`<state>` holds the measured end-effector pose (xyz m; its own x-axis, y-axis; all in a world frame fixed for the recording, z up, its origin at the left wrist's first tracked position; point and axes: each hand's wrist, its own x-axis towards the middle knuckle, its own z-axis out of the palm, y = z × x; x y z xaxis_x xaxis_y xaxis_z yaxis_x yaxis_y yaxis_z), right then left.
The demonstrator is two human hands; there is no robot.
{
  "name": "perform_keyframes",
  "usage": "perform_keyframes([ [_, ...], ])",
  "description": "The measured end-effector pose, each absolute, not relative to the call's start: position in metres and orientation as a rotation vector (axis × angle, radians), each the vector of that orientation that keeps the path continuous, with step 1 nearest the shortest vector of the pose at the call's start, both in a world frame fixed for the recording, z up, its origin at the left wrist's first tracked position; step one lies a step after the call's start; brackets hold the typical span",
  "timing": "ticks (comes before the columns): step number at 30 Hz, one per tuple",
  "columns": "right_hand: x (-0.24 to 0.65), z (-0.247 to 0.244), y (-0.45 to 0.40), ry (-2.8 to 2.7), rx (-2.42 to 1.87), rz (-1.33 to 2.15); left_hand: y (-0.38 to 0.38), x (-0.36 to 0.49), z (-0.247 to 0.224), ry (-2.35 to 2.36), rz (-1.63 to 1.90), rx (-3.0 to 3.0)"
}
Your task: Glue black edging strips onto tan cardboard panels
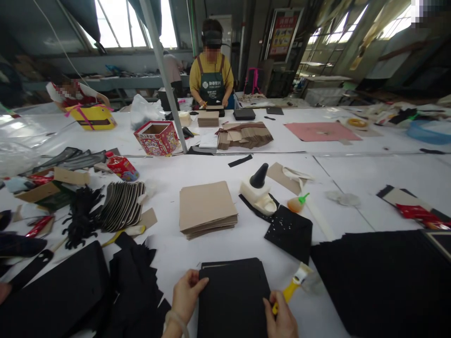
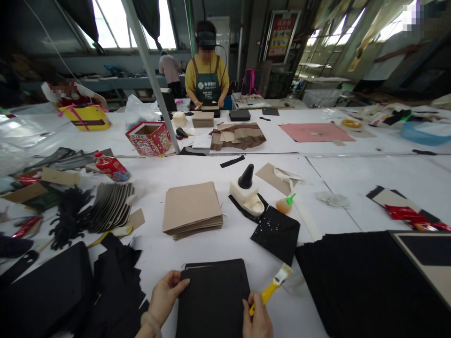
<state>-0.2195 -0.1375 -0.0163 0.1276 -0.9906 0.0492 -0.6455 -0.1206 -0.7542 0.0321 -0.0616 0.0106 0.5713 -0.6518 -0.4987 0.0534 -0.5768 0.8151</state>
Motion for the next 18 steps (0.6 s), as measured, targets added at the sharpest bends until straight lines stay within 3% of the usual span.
perform_keyframes([
  [15, -0.229, -0.043, -0.149, 1.459, -2.071, -0.650, -0.073, 0.032, -0.001, -0.583, -0.782, 2.176],
  [18, -0.230, -0.044, -0.151, 1.460, -2.065, -0.682, -0.069, 0.020, 0.005, -0.856, -0.567, 2.205],
])
